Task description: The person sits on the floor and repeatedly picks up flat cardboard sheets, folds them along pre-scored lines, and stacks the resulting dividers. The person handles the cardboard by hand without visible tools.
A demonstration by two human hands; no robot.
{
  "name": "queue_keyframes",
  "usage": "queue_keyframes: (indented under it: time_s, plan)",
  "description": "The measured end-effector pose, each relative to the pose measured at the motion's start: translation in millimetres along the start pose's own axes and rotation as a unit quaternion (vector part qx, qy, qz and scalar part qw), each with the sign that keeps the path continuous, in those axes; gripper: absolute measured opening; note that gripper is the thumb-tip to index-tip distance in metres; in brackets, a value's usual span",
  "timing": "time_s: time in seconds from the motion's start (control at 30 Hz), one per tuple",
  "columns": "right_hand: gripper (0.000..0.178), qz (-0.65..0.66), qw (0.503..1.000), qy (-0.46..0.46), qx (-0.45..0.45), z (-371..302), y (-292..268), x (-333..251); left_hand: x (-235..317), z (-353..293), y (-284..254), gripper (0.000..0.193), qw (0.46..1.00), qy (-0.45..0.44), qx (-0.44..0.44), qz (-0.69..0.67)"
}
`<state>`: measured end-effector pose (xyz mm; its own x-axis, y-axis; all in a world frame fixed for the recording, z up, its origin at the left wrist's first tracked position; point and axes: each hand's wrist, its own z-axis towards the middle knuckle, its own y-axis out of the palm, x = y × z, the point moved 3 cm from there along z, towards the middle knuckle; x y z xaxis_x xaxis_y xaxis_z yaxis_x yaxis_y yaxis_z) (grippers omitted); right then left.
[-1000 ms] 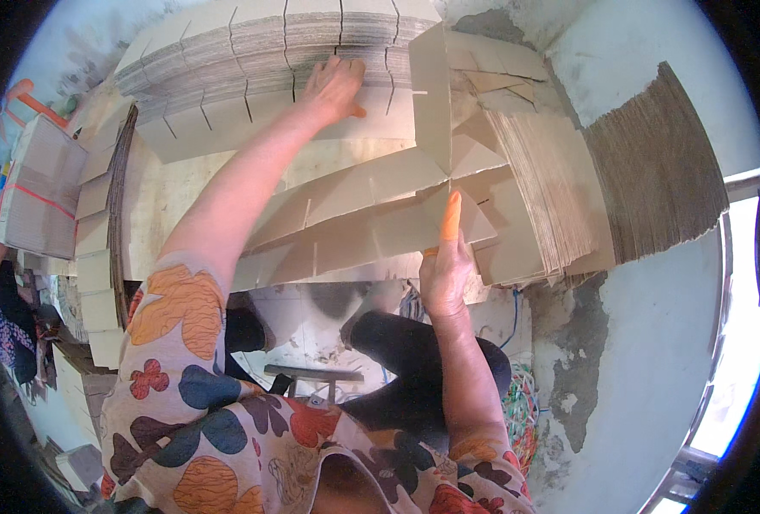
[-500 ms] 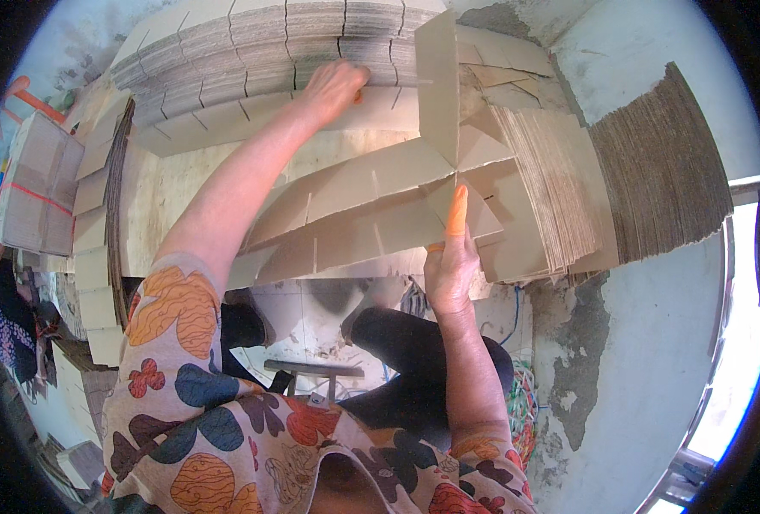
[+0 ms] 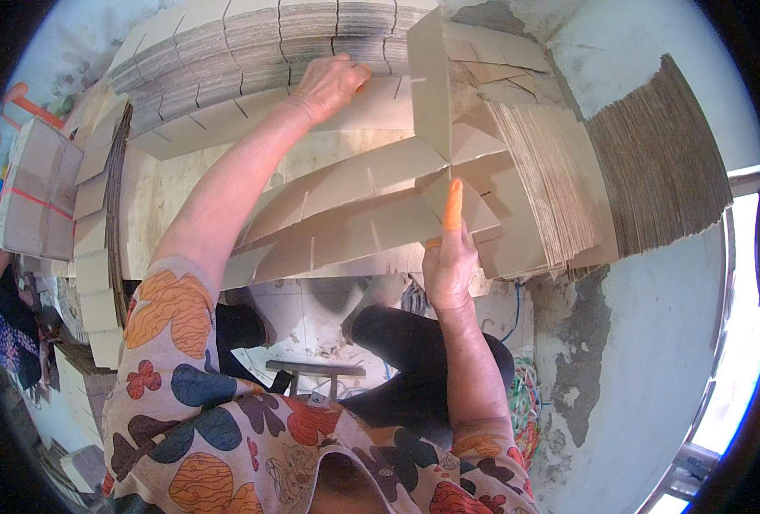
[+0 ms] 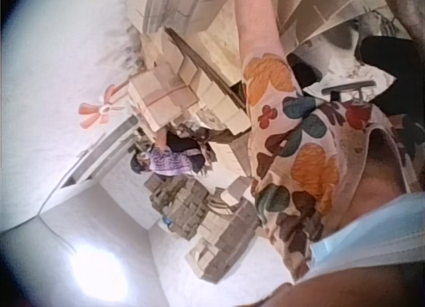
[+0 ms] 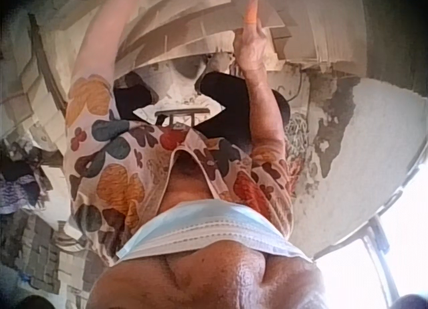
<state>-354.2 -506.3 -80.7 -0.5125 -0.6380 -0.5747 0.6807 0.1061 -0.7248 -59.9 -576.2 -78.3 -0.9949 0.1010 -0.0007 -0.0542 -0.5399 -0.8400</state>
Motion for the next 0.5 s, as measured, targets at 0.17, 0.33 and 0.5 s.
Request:
queue_keyframes:
  time_s: [0.17, 0.33, 0.5]
  plan:
    - [0.084, 0.01, 1.0, -0.011, 0.001, 0.1, 1.6, -0.4, 8.5, 0.0, -0.8, 0.005, 1.0, 0.016, 0.006, -0.01]
    - [0.084, -0.017, 0.999, 0.014, -0.047, 0.9, 3.4, 6.7, 32.9, 2.7, -21.4, 0.004, 0.996, 0.043, 0.048, -0.058]
    - [0.086, -0.028, 0.995, 0.041, -0.083, 0.5, 2.4, 9.3, 53.1, 2.2, -45.7, 0.005, 0.99, 0.066, 0.06, -0.108]
